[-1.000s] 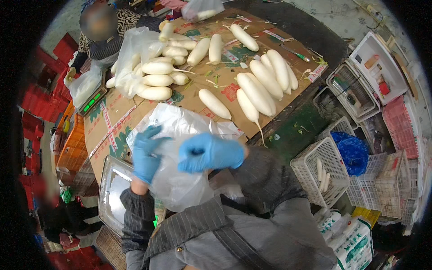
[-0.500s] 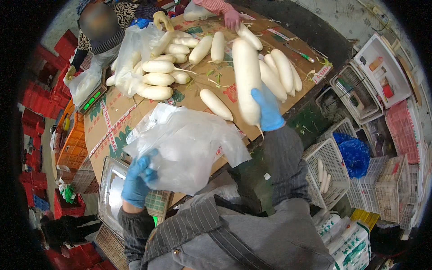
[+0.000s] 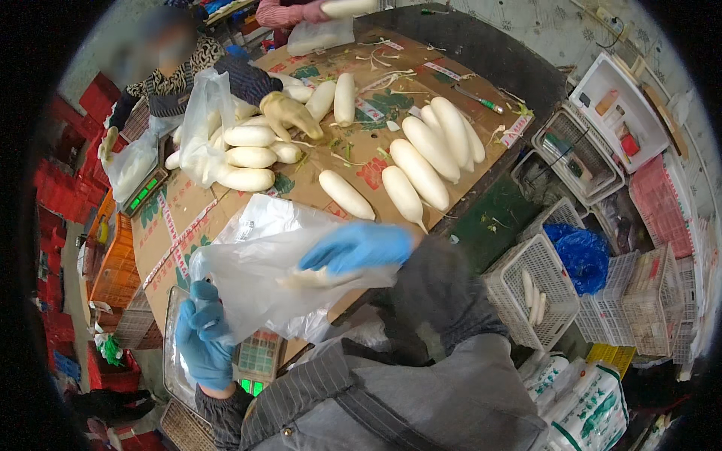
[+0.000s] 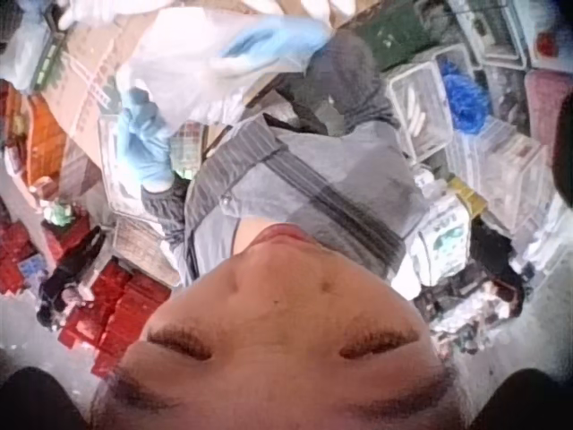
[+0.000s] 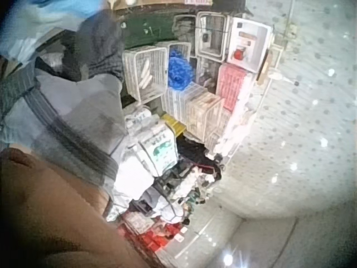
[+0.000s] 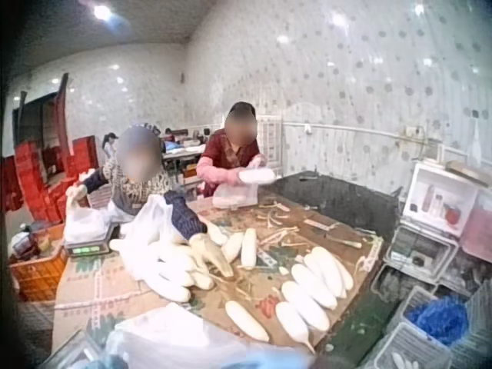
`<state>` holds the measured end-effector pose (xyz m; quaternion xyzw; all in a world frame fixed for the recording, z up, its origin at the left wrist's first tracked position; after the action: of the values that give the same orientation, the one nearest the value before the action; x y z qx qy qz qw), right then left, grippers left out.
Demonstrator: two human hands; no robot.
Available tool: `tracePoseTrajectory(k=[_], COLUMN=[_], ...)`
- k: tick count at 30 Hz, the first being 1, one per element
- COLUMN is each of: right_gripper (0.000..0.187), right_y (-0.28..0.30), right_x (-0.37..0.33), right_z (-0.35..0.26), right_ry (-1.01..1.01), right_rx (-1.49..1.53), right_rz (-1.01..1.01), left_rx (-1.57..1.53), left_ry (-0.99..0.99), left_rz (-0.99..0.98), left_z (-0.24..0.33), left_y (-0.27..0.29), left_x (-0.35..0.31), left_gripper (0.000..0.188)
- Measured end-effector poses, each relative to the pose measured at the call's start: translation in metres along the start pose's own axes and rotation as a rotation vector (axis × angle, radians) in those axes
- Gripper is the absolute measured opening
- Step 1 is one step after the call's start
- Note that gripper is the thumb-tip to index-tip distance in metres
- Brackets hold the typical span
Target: The person repeatedly picks up white radishes, places them into a plastic bag, weighs the bag on a digital scale, and sets the bag aside. The process is repeated continuously with new bags and radishes.
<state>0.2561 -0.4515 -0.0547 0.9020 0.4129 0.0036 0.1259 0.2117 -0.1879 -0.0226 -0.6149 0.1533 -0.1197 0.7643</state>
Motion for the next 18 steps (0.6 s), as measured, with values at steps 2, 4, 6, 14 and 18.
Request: tracePoseTrajectory(k=[2, 4, 6, 14, 18], right_gripper=[0.026, 0.033, 0.062, 0.079, 0.066], right_y=[0.080, 0.164, 0.234, 0.316, 0.248], right_x=[-0.036, -0.096, -0.166, -0.190, -0.141], right_z=[0.042, 0.086, 0.180, 0.250, 0.151], right_ry=[0.209, 0.033, -0.423, -0.822, 0.061], right_rx=[0.448, 0.019, -0.385, -0.373, 0.716], right_rz=[0.563, 1.297, 1.684, 1.462, 1.254], left_rx=[0.188, 0.331, 0.364, 0.438, 0.447], left_ry=[-0.050, -0.142, -0.113, -0.121, -0.118], left_rz=[-0.086, 0.002, -0.020, 0.119, 0.103], left_z=[-0.002, -0.005, -0.006, -0.007, -0.005], left_y=[-0.013, -0.024, -0.026, -0.028, -0.030], left_x=[0.002, 0.004, 0.008, 0.013, 0.019], left_gripper=[0.055, 0.061, 0.065, 0.089, 0.087])
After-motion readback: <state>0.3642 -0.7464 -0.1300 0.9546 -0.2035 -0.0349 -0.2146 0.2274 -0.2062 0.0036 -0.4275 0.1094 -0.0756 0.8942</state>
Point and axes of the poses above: each hand's wrist, its own x-axis towards the middle knuckle, its own y-axis out of the back of the hand, z = x × y, the point moved 5 cm from there along x, towards the middle knuckle, and after that the axes turned 2 degrees about -y, right-handed, at the moved point
